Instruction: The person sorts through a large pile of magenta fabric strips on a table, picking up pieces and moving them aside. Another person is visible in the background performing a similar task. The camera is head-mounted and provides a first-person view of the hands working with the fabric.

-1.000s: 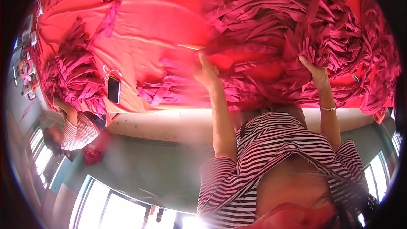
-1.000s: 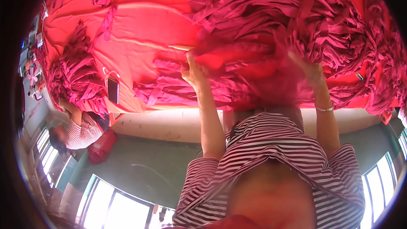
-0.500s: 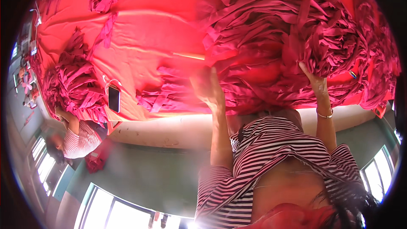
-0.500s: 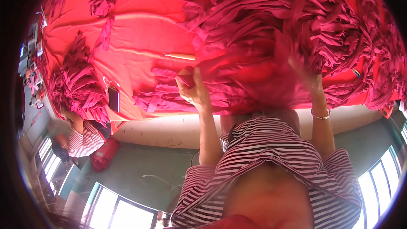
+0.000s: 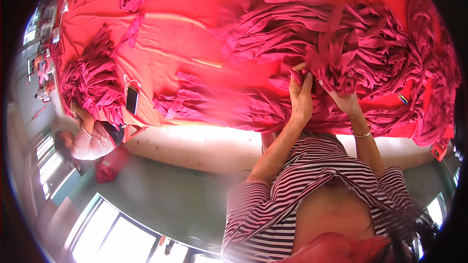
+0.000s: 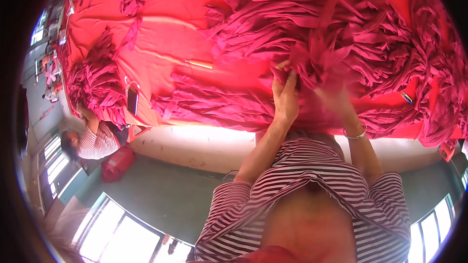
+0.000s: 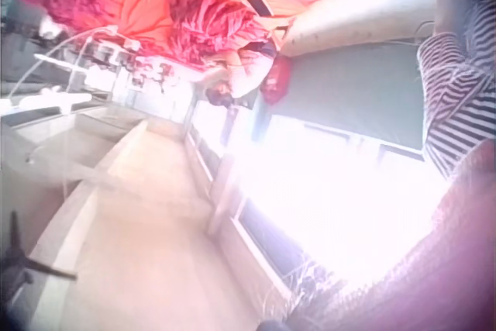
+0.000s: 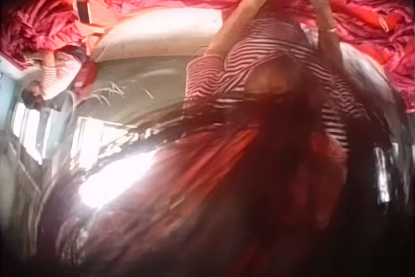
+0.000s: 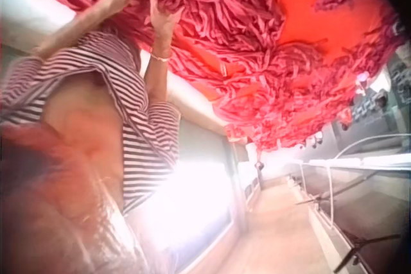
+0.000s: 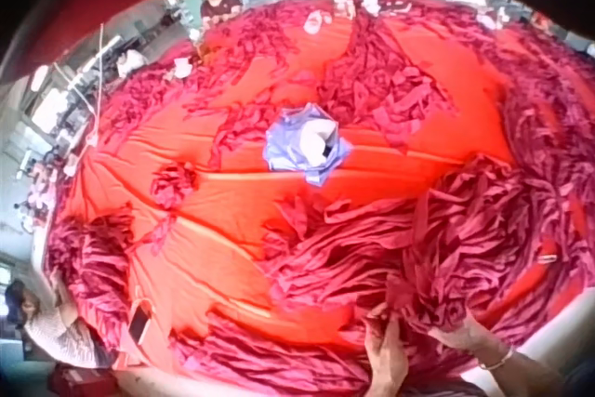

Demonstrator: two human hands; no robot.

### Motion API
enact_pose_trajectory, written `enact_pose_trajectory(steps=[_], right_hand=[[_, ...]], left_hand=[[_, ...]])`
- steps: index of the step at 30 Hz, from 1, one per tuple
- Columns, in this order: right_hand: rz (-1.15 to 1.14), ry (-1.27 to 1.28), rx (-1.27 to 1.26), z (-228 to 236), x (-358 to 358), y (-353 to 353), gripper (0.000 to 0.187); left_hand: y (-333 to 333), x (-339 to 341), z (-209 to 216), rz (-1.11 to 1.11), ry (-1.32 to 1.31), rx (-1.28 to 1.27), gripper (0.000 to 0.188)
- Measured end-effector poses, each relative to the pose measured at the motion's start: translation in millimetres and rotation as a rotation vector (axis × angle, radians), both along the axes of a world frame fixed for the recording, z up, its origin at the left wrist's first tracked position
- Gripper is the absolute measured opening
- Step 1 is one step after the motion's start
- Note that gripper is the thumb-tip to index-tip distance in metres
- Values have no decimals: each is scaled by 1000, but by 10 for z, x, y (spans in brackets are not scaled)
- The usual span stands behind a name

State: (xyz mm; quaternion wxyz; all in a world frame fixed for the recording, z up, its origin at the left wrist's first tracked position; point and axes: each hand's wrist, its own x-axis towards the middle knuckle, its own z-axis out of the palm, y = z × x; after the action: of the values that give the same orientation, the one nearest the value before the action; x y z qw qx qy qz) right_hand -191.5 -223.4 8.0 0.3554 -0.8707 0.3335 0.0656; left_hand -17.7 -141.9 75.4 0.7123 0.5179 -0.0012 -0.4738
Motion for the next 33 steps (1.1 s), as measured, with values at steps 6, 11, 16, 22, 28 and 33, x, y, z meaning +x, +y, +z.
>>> enact_pose_trajectory(steps=[6, 11, 16, 22, 28, 33], right_hand=[[-317, -554, 564, 643, 525, -207, 80], [-311, -550, 871, 820, 613, -308, 63], [4, -433, -29, -66, 34, -473, 44], [8, -177, 449, -341, -611, -861, 40], [369, -65, 48, -435, -930, -976, 47], [-151, -171, 677, 53, -605, -1011, 49]], left_hand=[[50, -294, -20, -82, -1187, 261, 57], [-109, -383, 177, 115, 50, -75, 42], [-163, -60, -5, 94, -267, 111, 38], [-109, 453, -1012, 185, 60, 490, 36], [-77, 321, -1154, 237, 63, 440, 42], [254, 247, -1103, 372, 15, 499, 43]])
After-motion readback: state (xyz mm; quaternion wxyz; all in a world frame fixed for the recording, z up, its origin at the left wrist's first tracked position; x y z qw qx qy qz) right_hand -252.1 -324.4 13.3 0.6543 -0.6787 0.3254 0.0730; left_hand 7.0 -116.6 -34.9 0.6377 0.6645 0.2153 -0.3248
